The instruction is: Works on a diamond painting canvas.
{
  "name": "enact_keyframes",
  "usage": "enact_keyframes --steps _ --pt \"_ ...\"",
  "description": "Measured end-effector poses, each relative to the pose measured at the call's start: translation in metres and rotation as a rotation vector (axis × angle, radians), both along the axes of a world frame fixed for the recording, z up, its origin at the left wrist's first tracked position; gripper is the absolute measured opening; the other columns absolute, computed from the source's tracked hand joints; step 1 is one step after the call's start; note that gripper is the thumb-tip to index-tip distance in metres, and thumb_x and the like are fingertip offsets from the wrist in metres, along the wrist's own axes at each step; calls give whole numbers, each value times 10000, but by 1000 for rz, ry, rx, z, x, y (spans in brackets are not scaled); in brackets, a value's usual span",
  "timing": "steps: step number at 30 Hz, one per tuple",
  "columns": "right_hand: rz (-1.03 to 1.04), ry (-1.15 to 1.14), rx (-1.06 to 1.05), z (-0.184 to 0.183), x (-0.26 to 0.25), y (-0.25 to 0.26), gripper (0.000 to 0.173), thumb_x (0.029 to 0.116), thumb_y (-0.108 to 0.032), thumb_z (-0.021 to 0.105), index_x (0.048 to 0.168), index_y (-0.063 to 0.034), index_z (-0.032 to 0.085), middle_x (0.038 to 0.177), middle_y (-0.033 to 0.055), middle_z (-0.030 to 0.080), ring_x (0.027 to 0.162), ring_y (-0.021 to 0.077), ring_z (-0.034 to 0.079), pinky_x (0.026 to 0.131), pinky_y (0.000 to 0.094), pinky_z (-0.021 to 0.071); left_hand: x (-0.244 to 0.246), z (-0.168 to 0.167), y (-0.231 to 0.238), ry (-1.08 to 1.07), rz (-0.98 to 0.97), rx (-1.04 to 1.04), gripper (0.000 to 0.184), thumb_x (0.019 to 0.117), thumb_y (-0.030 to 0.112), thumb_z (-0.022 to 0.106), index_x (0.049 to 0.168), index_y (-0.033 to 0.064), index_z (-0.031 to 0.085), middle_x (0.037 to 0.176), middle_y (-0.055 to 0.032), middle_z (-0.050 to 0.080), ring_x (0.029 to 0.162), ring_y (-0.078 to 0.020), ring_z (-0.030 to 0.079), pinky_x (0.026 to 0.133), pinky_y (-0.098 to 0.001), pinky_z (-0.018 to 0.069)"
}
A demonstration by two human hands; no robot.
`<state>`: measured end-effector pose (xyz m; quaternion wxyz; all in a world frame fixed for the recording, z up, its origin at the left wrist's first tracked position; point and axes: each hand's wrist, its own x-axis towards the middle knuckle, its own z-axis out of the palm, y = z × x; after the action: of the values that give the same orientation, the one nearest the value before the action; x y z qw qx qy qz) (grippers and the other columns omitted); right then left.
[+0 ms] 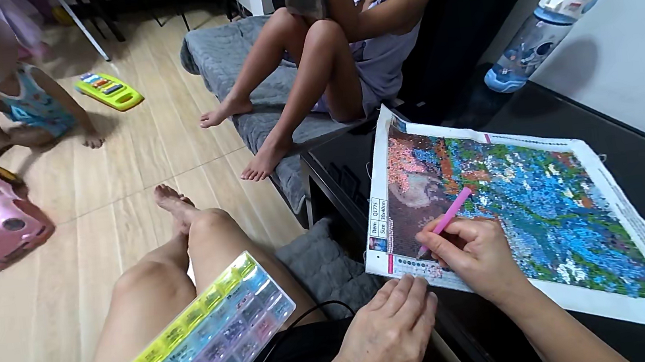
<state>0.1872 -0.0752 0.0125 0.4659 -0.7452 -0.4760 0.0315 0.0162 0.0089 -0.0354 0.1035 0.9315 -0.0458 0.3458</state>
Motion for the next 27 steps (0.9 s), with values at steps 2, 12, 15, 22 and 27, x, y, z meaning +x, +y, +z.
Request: enact_keyframes --steps 2,12,15,22,27 --pt "1 -2 -1 0 -1 0 193 900 -213 644 770 -84 706 681 -73 622 551 -82 546 519 90 476 0 0 0 2 0 4 285 984 -8 499 1141 53 729 1193 -111 738 1117 -230 709 1013 -313 524" --pt "-14 107 -26 -1 -4 0 171 912 -196 638 801 -86 708 680 -72 632 535 -53 572 505 121 506 0 0 0 4 -1 -1 280 987 3 500 1136 54 731 1191 -114 739 1117 -234 711 1013 -317 526" --pt "0 179 -32 1 -7 1 157 920 -176 640 807 -88 706 680 -70 633 526 -46 569 496 127 507 0 0 0 1 2 -5 279 982 1 504 1130 55 733 1187 -112 741 1117 -234 710 1013 -315 525" --pt "-29 375 -40 7 -14 6 110 931 -93 638 841 -72 697 648 -52 639 503 -8 586 485 148 521 1 -1 0 -4 0 1 281 979 -5 502 1127 55 733 1184 -111 741 1106 -232 714 1010 -317 527" --pt "-87 457 38 11 -13 11 118 963 -49 606 884 -55 693 679 -43 659 516 7 598 499 160 536 2 -1 -1 -20 1 -27 271 962 -10 519 1098 53 744 1164 -114 744 1096 -232 715 1003 -310 528"
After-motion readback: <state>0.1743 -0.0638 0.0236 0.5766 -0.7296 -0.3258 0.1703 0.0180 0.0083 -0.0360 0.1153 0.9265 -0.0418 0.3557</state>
